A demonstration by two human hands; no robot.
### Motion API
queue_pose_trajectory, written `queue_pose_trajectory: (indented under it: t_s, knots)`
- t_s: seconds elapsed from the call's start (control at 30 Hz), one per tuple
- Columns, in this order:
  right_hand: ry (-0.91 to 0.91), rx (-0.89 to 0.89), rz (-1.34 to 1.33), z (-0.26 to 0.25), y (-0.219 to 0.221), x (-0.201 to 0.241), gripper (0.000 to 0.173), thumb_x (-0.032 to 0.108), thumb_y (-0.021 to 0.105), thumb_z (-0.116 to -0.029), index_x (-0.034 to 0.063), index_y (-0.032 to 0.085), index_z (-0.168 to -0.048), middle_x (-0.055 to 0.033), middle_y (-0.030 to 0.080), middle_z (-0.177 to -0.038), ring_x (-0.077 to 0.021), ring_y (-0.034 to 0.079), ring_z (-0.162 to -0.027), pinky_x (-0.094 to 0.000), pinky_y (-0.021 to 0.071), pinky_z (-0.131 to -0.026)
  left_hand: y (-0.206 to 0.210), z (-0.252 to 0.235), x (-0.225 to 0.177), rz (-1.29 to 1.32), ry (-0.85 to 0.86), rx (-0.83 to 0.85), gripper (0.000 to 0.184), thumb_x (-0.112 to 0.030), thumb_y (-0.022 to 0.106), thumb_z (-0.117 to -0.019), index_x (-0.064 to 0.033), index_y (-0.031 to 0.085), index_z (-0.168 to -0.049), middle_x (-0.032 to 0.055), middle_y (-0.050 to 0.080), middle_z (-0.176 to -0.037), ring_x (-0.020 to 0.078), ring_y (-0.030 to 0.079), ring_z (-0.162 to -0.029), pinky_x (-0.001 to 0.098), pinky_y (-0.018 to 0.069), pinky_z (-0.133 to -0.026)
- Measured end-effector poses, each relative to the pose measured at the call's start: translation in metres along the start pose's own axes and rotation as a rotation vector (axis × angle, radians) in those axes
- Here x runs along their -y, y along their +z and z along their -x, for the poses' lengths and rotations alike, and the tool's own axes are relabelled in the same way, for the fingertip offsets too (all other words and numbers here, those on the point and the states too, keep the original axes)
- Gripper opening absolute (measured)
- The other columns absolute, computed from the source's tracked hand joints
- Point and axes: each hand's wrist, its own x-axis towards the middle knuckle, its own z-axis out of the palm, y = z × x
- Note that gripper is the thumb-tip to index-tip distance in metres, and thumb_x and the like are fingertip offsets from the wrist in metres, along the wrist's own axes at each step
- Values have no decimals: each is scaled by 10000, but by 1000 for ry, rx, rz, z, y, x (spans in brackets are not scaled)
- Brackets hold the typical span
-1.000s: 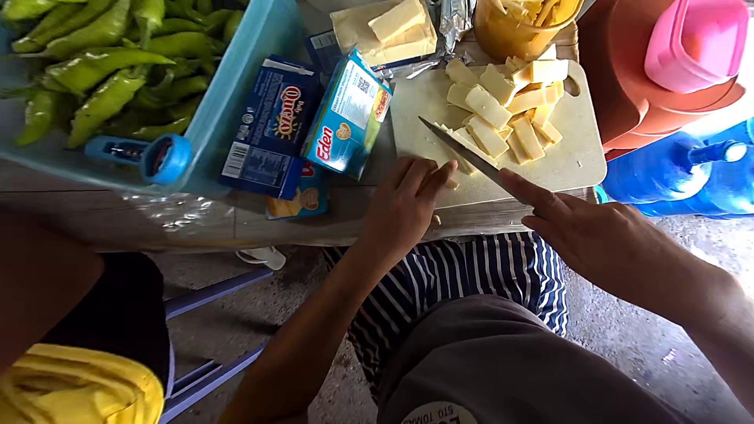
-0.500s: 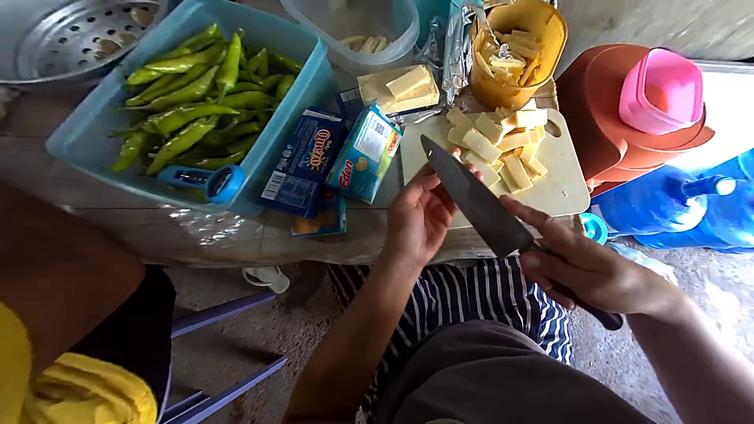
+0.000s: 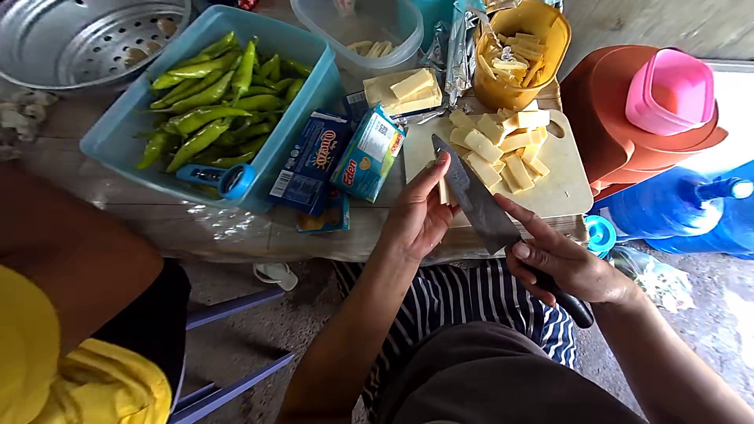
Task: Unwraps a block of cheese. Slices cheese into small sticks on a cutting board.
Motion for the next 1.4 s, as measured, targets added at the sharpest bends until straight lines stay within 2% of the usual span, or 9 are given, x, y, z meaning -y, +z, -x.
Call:
queue_pose_trajectory:
  t_s: [0.3, 0.5, 0.7, 0.77, 0.87, 0.97, 1.07, 1.2, 1.4]
  knots:
    - [-137, -83, -359, 10, -7, -3, 589, 377, 495, -1075, 426, 233, -1600, 44, 610, -766, -15, 560, -483, -141, 491, -421, 14, -13, -22, -72, 6, -39, 216, -172, 427, -1101, -121, 572, -1254, -12, 663, -983, 79, 690, -864, 231, 592, -813]
    - [-164, -228, -338, 24, -15, 2, 592, 328, 436, -1089, 401, 172, -1614, 26, 588, -759, -36, 545, -457, -155, 485, -396, 33, -76, -117, -631, 292, -153, 311, -279, 424, -1108, -90, 522, -1335, -10, 601, -1050, 69, 609, -842, 221, 517, -739]
    - [-208, -277, -354, 35, -12, -2, 629, 345, 482, -1075, 383, 161, -1614, 35, 586, -754, -32, 549, -461, -160, 490, -395, 25, -164, -179, -1352, 372, -325, 600, -436, 326, -1117, 51, 477, -1435, 223, 547, -1377, 271, 561, -1220, 421, 443, -1032]
    - [-216, -291, -350, 39, -12, -2, 640, 354, 496, -1070, 381, 161, -1615, 36, 581, -741, -33, 549, -458, -163, 490, -392, 26, -165, -179, -1524, 276, -348, 680, -469, 238, -1122, 80, 494, -1431, 305, 462, -1489, 404, 442, -1396, 590, 322, -1127]
    - [-227, -319, -335, 44, -16, -1, 643, 363, 506, -1067, 367, 169, -1614, 34, 578, -732, -37, 544, -447, -166, 486, -380, 29, -163, -179, -1588, 262, -372, 717, -489, 194, -1119, 80, 477, -1451, 319, 424, -1521, 424, 377, -1451, 615, 273, -1153]
    - [-225, -360, -321, 49, -21, 0, 581, 349, 467, -1080, 396, 217, -1602, 34, 589, -742, -30, 537, -448, -161, 478, -383, 41, -137, -173, -1627, 473, -343, 579, -377, 299, -1133, 112, 551, -1311, 341, 553, -1331, 421, 538, -1260, 572, 391, -1058]
    - [-221, -388, -289, 52, -27, 2, 566, 318, 435, -1088, 430, 215, -1597, 30, 589, -716, -39, 549, -445, -164, 483, -385, 54, -98, -145, -1703, 676, -160, 276, -152, 461, -1081, 65, 619, -1014, 156, 570, -905, 190, 536, -806, 369, 457, -744]
    - [-255, -404, -257, 49, -31, 5, 562, 284, 390, -1099, 415, 188, -1607, 18, 577, -700, -60, 558, -441, -180, 494, -380, 58, -70, -91, -1896, 412, 178, 354, -220, 478, -1087, 16, 641, -1294, 239, 633, -1278, 362, 599, -1220, 548, 441, -1057]
    - [-269, -375, -234, 46, -25, 4, 568, 312, 439, -1096, 416, 207, -1603, 7, 582, -720, -61, 558, -446, -179, 494, -379, 28, -85, -40, -1926, 325, 207, 406, -289, 621, -1029, 5, 645, -1308, 262, 580, -1325, 429, 513, -1284, 581, 382, -1080]
